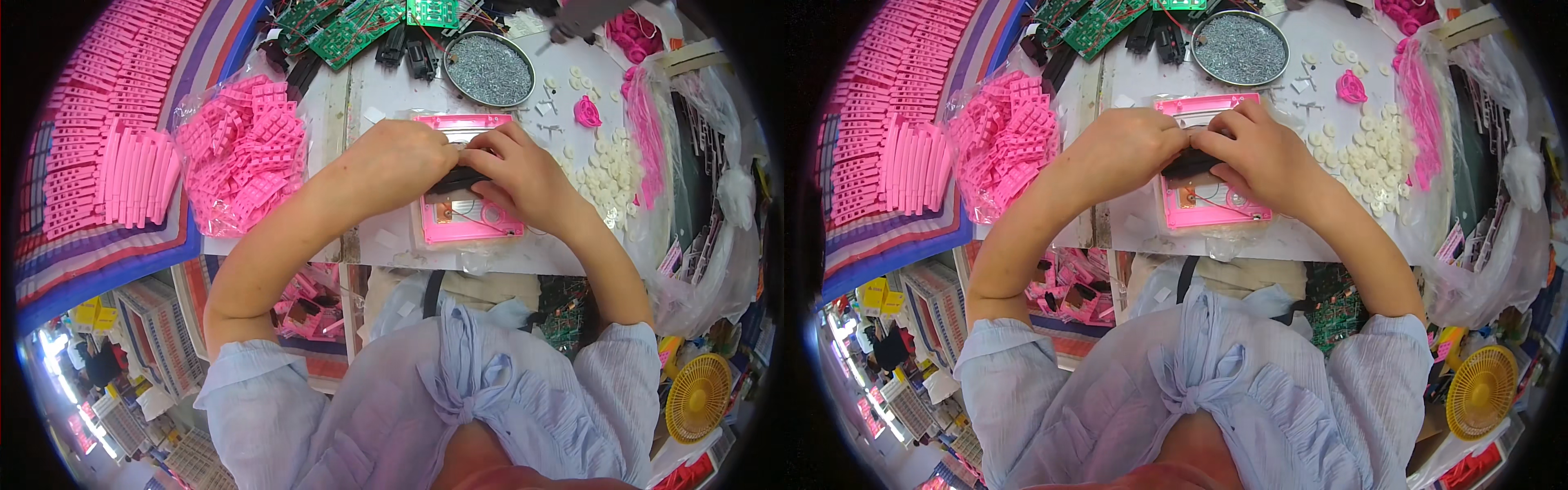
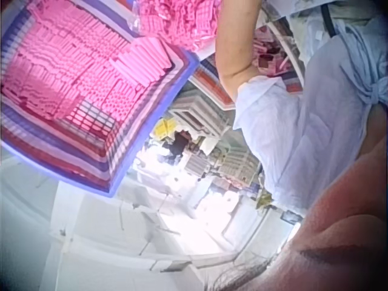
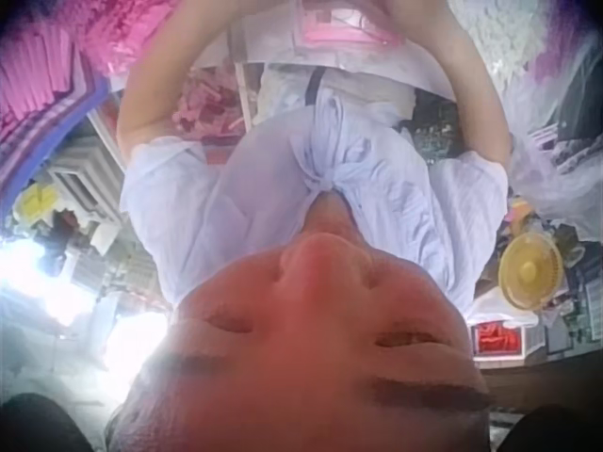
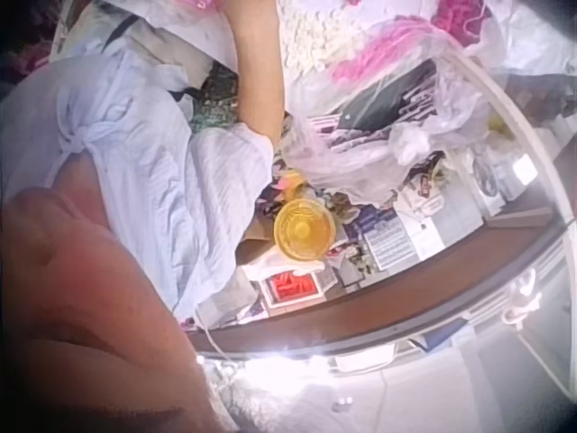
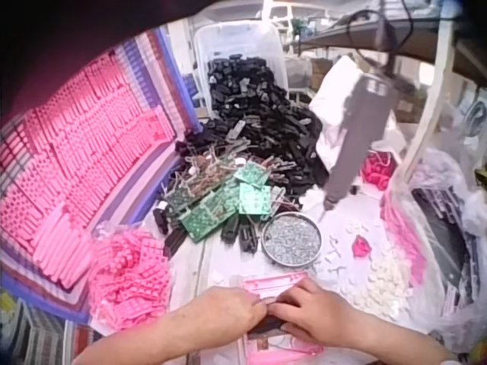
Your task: The recorder is assembling electronic toy banks, installing internal components such as circuit boards, wires, and battery compartments using a hot glue gun.
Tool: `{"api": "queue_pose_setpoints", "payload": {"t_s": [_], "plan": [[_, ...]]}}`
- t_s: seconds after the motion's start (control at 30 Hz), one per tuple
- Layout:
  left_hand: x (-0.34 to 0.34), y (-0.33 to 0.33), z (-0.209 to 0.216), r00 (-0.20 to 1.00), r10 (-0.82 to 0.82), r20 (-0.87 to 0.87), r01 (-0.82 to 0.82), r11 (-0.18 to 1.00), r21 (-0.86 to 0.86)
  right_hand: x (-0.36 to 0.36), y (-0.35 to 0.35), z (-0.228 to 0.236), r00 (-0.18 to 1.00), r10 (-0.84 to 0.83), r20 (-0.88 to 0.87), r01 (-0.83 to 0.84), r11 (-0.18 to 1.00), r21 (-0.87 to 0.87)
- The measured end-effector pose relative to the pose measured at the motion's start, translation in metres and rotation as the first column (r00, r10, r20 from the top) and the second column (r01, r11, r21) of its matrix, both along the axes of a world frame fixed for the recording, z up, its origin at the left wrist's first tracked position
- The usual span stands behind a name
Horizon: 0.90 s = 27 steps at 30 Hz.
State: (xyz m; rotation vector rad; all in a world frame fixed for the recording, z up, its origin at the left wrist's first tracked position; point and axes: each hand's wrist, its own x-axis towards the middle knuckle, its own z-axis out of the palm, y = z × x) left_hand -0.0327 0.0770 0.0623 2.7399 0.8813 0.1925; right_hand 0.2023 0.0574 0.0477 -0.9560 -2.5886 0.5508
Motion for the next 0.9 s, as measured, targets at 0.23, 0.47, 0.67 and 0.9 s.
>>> {"api": "queue_pose_setpoints", "payload": {"t_s": [0.23, 0.47, 0.67, 0.9], "plan": [[-0.005, -0.012, -0.025, 0.871, 0.409, 0.274, -0.276, 0.867, -0.415, -0.01, -0.01, 0.003, 0.989, -0.074, 0.125, 0.056, 0.988, 0.147], [0.004, 0.013, -0.026, 0.858, 0.502, 0.106, -0.277, 0.627, -0.729, -0.02, -0.023, 0.011, 0.973, -0.109, 0.206, 0.046, 0.956, 0.289], [0.006, 0.019, -0.029, 0.877, 0.475, 0.068, -0.27, 0.606, -0.748, -0.018, -0.023, 0.008, 0.986, -0.099, 0.136, 0.032, 0.906, 0.422], [0.003, 0.023, -0.032, 0.887, 0.451, 0.102, -0.225, 0.614, -0.756, -0.031, -0.029, 0.015, 0.938, -0.14, 0.318, 0.007, 0.923, 0.385]]}}
